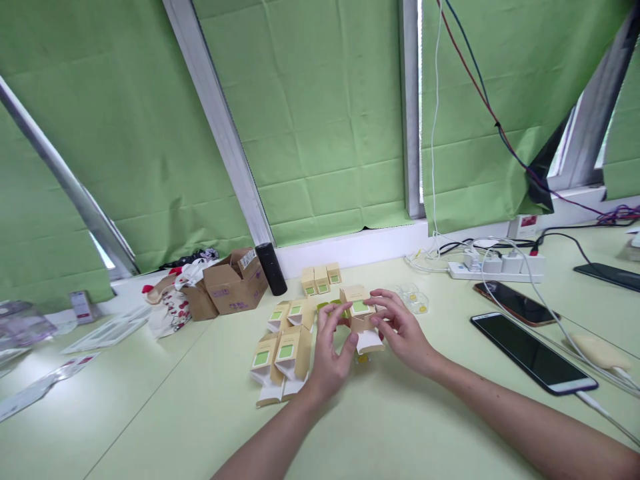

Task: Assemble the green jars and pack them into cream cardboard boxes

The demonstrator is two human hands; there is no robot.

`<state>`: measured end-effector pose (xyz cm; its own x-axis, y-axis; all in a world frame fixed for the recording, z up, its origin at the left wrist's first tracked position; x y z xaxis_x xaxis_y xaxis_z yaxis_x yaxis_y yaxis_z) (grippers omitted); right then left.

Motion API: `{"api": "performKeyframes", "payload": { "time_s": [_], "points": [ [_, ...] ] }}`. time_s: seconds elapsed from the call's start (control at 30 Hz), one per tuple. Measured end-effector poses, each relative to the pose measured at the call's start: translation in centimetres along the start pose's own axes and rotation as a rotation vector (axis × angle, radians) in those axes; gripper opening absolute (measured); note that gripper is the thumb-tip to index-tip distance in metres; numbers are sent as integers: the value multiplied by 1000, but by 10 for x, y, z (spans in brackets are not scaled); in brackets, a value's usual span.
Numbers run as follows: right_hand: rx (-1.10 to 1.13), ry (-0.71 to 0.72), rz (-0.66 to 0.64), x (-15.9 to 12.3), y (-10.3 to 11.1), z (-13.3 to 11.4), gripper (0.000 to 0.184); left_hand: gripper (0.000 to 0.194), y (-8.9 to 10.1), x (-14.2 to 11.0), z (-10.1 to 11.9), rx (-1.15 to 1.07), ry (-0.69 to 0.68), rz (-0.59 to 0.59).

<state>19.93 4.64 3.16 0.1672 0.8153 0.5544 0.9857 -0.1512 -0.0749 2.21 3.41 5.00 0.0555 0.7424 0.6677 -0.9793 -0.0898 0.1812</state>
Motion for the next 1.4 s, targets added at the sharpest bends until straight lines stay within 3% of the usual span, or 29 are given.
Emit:
{"api": "performKeyframes", "payload": {
  "time_s": [0.27,0.77,1.4],
  "points": [
    [-49,38,50,1,4,0,29,84,-6,-3,-3,-13,-2,-110],
    [-144,126,8,-5,0,-7,24,48,0,1,0,-7,16,16],
    [-66,156,-98,-9,-2,-20,32,39,3,0,-7,-16,101,72]
  ]
}}
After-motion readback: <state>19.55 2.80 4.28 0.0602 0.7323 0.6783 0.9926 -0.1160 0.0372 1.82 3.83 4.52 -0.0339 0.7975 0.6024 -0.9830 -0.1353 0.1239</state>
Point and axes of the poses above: each hand's wrist, its own x-axis towards the middle knuckle, its own y-axis out of the back of the hand, z = x × y, the point moved 6 cm from there along x, towards the middle knuckle, and after that the axes turned 13 degrees about z, right-handed, at the moved point
